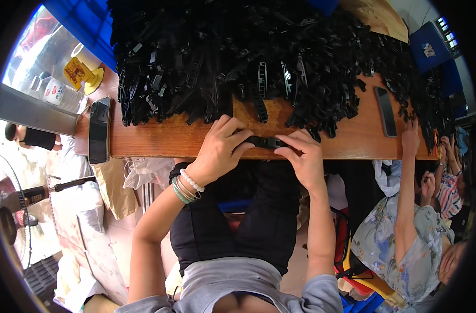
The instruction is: Assembling small black plastic housing components at a workbench.
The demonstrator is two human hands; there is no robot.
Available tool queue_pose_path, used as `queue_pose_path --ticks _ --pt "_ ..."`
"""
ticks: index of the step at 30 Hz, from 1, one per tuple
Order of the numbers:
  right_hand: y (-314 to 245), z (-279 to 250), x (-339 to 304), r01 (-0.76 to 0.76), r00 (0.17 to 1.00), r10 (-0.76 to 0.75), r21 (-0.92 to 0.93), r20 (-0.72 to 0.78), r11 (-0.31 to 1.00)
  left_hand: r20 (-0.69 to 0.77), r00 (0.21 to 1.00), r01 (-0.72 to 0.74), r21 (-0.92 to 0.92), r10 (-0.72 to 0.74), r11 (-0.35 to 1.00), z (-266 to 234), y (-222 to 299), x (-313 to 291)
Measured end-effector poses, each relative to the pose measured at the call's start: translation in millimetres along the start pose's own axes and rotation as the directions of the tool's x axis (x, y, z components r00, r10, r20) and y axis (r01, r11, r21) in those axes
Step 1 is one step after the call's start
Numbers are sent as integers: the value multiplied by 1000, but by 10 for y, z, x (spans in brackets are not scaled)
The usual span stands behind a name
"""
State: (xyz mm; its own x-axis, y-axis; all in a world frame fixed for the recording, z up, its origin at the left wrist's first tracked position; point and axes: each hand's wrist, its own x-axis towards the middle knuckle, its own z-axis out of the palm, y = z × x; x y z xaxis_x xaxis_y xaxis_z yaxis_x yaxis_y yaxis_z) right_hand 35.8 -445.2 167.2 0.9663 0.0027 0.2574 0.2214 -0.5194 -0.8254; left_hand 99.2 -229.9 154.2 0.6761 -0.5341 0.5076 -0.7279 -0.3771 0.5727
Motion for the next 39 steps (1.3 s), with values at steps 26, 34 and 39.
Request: queue_pose_path --ticks 26,34,39 --pt "257 -82 -189 -130 846 -169 -503 -505 854 251 893 -448 440 372 778 50 23 455" --pt "115 76 -344 -87 836 3 -127 -549 988 141 879 -475 165 455 865 15 22 23" --pt "52 48 -253 -181 938 284 420 -199 889 -85 995 -33 125 44 992 0 20 88"
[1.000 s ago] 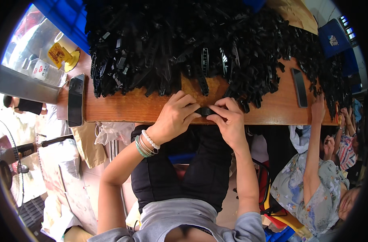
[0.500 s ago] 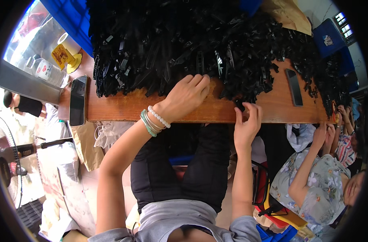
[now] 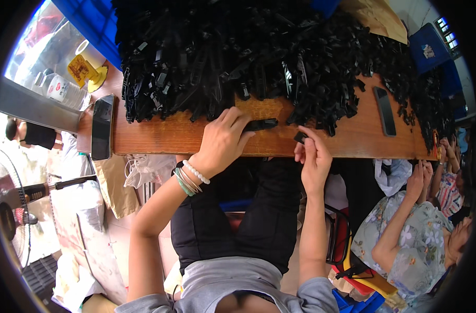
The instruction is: Assembling small black plastic housing components at a workbench.
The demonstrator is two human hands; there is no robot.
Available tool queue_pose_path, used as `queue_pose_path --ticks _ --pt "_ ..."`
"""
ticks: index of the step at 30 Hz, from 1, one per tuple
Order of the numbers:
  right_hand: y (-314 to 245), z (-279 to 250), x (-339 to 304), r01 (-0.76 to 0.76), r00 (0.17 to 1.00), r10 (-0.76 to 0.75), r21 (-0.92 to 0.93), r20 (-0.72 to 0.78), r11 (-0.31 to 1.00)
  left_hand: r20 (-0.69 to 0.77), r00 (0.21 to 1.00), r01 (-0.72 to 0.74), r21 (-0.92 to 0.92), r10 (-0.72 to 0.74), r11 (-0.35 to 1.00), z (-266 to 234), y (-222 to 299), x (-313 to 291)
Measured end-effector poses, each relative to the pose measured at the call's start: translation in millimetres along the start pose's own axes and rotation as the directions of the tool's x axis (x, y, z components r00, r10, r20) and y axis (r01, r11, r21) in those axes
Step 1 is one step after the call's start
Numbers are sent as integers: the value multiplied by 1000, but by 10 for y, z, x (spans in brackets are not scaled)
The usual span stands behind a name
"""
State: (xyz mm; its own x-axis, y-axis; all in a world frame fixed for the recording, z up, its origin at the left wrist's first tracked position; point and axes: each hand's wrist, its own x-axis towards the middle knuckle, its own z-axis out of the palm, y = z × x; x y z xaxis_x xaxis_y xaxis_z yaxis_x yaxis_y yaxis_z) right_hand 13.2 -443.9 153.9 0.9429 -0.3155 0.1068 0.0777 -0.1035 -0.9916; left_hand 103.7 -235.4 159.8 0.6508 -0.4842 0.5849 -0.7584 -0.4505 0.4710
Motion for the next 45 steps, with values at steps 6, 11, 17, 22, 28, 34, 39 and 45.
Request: queue_pose_path --ticks 6,11,17,22,28,34,39,45 --pt "-198 76 212 90 970 -26 -261 240 961 133 990 63 -121 -47 991 -34 -33 -25" --pt "-147 21 328 230 930 -91 -371 356 900 164 985 78 -194 -46 978 -69 -75 -23" --pt "-141 94 332 240 935 -117 -354 335 904 185 982 83 -243 -38 967 -56 -75 13" --pt "-106 221 238 296 928 -170 -381 331 876 183 983 31 -250 16 968 -33 -65 -8" --pt "-126 232 -166 358 903 -248 -297 351 885 323 946 31 -188 32 982 -123 -119 303" --pt "-135 -53 -7 312 892 -447 -623 -68 718 433 862 -501 652 263 570 179 -147 735" --pt "66 -423 126 115 896 -382 -711 -228 694 362 812 -579 591 458 561 153 -141 633" --pt "97 -399 190 182 907 -406 -768 -110 614 250 863 -503 342 439 794 93 192 97"
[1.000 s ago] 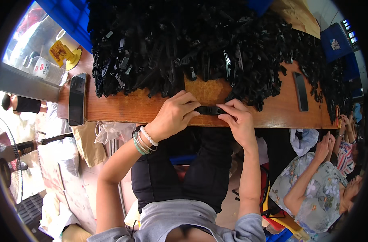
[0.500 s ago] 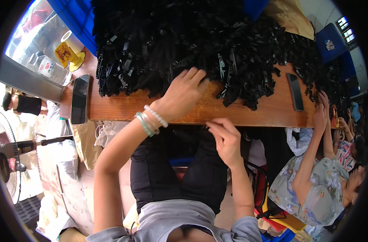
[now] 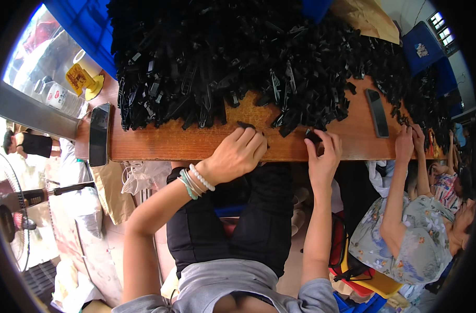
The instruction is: Assembling small black plastic housing components at a workbench.
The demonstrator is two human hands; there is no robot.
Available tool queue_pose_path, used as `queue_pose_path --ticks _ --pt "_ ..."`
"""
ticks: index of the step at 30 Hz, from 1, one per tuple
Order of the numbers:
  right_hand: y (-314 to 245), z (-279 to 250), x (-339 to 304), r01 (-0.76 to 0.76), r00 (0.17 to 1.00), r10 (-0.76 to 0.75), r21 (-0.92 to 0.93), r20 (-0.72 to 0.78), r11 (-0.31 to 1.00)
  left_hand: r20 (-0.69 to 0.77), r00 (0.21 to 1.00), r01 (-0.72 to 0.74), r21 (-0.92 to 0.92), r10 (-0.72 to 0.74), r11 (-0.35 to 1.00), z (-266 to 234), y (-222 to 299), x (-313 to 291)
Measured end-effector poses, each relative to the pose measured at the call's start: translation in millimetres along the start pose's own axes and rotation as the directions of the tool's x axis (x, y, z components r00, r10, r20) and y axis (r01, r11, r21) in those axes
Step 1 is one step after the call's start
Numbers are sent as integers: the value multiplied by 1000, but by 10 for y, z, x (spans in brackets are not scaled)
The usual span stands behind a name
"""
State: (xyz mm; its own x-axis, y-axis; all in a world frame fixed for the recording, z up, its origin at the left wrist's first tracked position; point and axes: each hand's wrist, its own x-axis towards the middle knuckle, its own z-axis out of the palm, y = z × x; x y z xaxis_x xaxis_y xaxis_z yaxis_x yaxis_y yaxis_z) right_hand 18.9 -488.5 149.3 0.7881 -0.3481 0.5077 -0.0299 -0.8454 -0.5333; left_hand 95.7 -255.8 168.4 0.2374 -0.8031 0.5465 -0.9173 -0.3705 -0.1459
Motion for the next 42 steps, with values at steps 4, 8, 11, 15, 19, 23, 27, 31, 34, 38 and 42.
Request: queue_pose_path --ticks 4,8,11,15,19,23,27,31,34,38,42 --pt "-40 -3 22 104 994 -101 -138 31 985 -65 997 23 -158 -34 987 5 91 -146" --pt "-158 20 -92 51 994 -35 145 -107 988 -198 940 200 -339 -278 919 30 46 -245" --pt "-313 103 -197 -80 988 13 437 155 896 -56 878 418 -398 -476 817 -9 -22 -206" --pt "-566 81 -99 -116 947 -50 481 318 869 10 853 461 -485 -522 743 25 -62 -227" --pt "-548 77 -37 -222 906 0 475 424 851 22 848 454 -547 -530 703 11 -59 -218" --pt "-502 151 -23 -137 929 -54 475 367 869 37 848 455 -564 -529 690 22 -70 -184" --pt "-546 289 -29 33 936 -173 413 306 910 30 878 406 -575 -478 710 39 -55 -195" --pt "-580 230 -100 -4 946 -135 427 296 904 55 897 358 -673 -439 647 49 -156 -205" --pt "-658 63 -324 -29 890 -185 455 417 890 180 829 485 -702 -530 521 35 -156 -170" --pt "-648 56 -280 -28 964 -96 454 247 891 12 797 517 -528 -603 673 290 -245 198" --pt "-476 152 75 61 996 -49 183 -74 981 -1 812 567 -231 -583 790 524 -321 536"
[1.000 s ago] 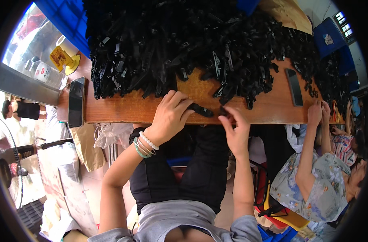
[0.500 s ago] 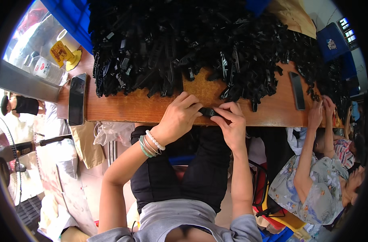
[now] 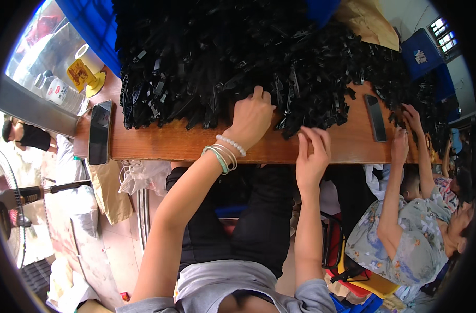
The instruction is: Assembling small black plastic housing components at a workbench.
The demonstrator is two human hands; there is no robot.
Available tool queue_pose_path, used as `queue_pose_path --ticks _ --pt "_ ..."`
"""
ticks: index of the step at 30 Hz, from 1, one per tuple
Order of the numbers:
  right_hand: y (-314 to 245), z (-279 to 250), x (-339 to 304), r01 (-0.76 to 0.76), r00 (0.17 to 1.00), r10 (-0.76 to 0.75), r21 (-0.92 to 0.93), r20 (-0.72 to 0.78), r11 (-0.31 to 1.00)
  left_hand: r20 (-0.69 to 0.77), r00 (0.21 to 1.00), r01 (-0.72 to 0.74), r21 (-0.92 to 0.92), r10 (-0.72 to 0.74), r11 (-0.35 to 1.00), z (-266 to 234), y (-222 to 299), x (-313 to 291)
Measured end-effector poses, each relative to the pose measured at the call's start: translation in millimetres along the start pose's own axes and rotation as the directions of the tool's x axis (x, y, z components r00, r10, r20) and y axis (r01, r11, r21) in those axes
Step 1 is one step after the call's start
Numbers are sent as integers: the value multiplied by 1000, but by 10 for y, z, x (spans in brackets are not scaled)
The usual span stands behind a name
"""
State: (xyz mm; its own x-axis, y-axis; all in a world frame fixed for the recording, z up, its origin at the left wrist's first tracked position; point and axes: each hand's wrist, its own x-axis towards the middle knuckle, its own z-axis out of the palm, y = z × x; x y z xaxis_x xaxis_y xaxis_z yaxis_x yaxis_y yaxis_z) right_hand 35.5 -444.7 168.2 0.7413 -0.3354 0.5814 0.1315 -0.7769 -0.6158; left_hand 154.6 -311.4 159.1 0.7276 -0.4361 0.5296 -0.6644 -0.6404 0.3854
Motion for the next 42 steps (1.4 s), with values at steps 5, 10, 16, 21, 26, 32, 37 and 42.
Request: queue_pose_path --ticks 5,10,16,21,26,32,37,42 --pt "8 233 188 123 992 -110 -331 58 936 111 990 75 110 -88 991 33 -18 -8" --pt "144 270 167 109 994 -111 -411 18 905 110 990 82 30 -85 996 -171 43 -268" --pt "145 46 57 14 987 -15 -5 -160 1000 157 972 189 -60 -177 980 -438 46 -511" --pt "304 -18 -132 -180 942 319 651 -100 737 128 968 213 44 -217 976 -326 39 -543" --pt "137 -158 -226 -345 846 530 815 56 465 -33 988 146 -140 -152 979 -461 22 -768" --pt "474 -439 -278 -424 765 638 816 90 393 34 989 -141 -114 146 983 -619 -16 -811" --pt "1171 -678 132 -346 711 703 875 10 337 37 993 -106 -141 112 984 -616 -118 -867" --pt "2235 -1133 1175 -263 587 808 930 -57 256 80 985 -141 -117 151 983 -597 -31 -835"
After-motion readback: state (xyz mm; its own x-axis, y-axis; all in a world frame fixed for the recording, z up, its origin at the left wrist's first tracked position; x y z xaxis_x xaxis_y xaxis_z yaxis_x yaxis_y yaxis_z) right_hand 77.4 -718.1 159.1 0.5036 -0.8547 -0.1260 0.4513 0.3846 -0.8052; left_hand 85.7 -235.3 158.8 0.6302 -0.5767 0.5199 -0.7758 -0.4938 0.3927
